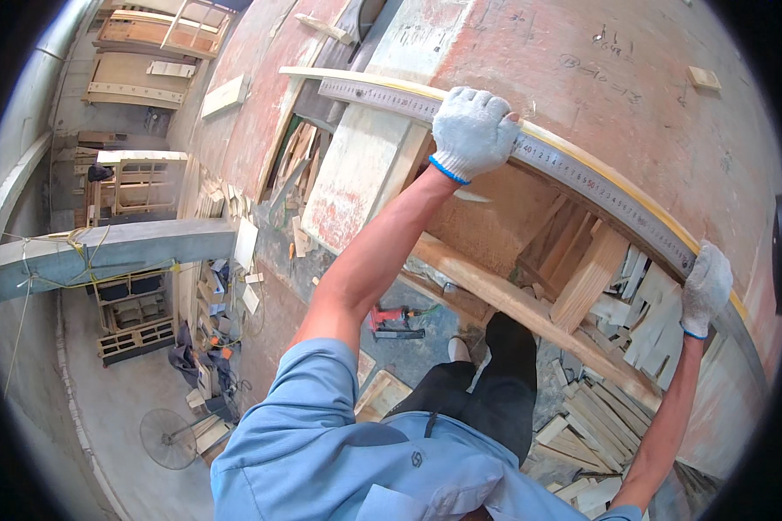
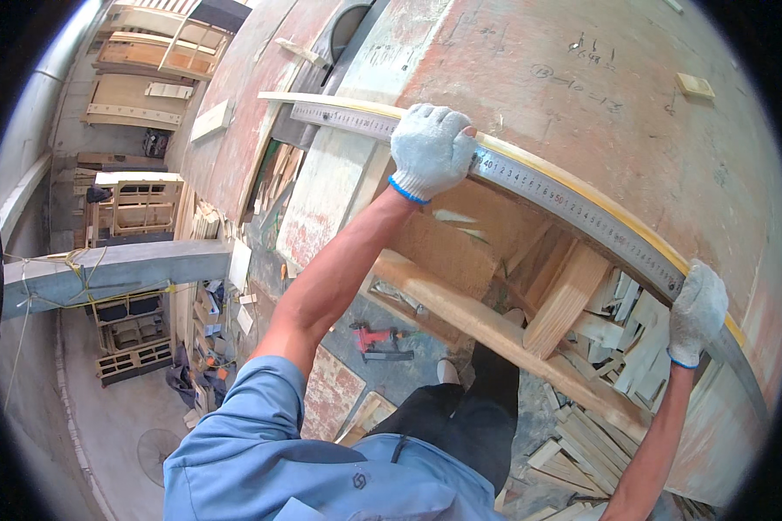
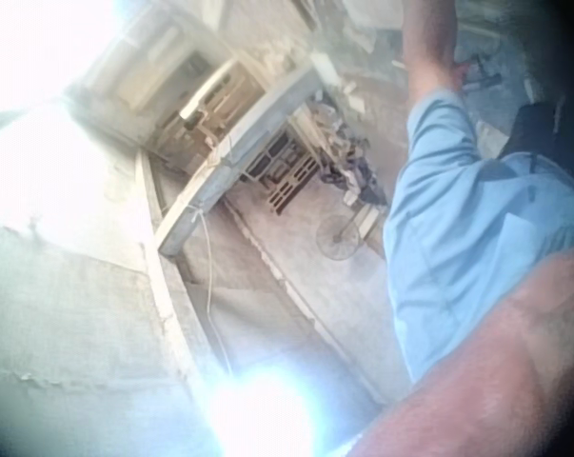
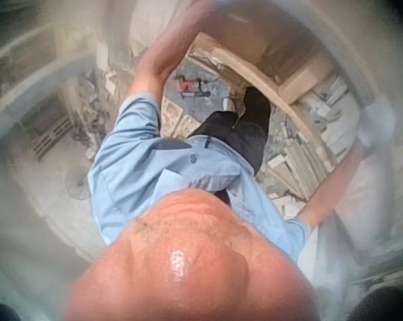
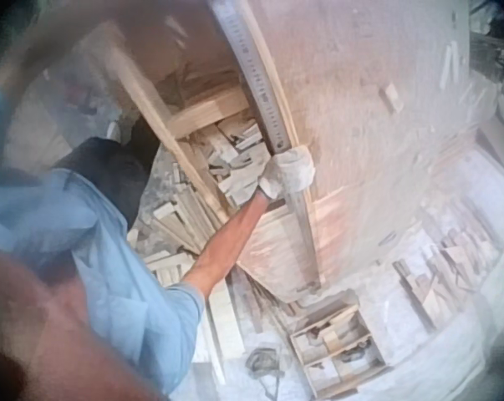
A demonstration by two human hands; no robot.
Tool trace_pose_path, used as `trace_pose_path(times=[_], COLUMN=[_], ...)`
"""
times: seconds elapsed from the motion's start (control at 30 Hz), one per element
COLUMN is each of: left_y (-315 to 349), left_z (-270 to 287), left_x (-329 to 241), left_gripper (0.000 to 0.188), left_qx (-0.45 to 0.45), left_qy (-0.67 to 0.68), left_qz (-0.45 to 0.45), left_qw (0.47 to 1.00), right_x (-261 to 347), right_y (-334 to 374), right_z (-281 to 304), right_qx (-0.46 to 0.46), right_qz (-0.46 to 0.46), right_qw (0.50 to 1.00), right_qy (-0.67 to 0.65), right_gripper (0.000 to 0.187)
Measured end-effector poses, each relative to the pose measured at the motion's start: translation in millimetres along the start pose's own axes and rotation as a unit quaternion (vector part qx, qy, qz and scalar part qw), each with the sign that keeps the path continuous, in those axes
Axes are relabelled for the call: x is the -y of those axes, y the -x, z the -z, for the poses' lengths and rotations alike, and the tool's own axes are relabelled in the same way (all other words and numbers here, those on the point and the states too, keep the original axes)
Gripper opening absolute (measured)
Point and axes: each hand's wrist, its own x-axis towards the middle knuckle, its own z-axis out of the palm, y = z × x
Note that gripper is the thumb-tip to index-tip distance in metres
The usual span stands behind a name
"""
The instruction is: The person assembles a wooden frame using a nail gun, measuring tape, and ruler. They position wooden pieces, measure dimensions, and secure joints with nails. The person also adjusts the frame and measures the floor space.
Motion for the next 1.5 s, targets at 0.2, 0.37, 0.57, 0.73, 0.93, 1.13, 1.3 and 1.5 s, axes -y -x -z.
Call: trace_pose_path(times=[0.2, 0.37, 0.57, 0.73, 0.93, 1.13, 1.3, 1.5], left_y=[-41, -68, -102, -111, -85, -5, 25, 92], left_z=[-32, -61, -102, -108, -84, 6, 65, 85], left_x=[17, 34, 51, 56, 42, -14, -57, -135], left_gripper=[0.015, 0.017, 0.025, 0.025, 0.023, 0.013, 0.016, 0.024], left_qx=[-0.023, -0.035, -0.060, -0.058, 0.002, 0.021, -0.033, 0.032], left_qy=[-0.012, -0.023, -0.068, -0.072, -0.095, -0.009, 0.097, 0.392], left_qz=[-0.028, -0.055, -0.075, -0.042, -0.012, 0.053, 0.140, 0.521], left_qw=[0.999, 0.998, 0.993, 0.995, 0.995, 0.998, 0.985, 0.757], right_x=[-39, -64, -82, -54, -40, -4, 8, 34], right_y=[-41, -79, -124, -145, -127, -38, -18, -22], right_z=[-25, -41, -57, -56, -45, 10, 41, 93], right_qx=[-0.012, 0.023, 0.034, -0.008, 0.006, 0.118, 0.243, 0.288], right_qz=[0.015, 0.006, -0.026, -0.039, -0.042, -0.017, 0.048, -0.053], right_qw=[1.000, 1.000, 0.999, 0.999, 0.999, 0.991, 0.966, 0.955], right_qy=[0.005, 0.015, 0.025, 0.025, 0.025, -0.058, -0.074, -0.049], right_gripper=[0.028, 0.030, 0.032, 0.034, 0.037, 0.036, 0.038, 0.033])
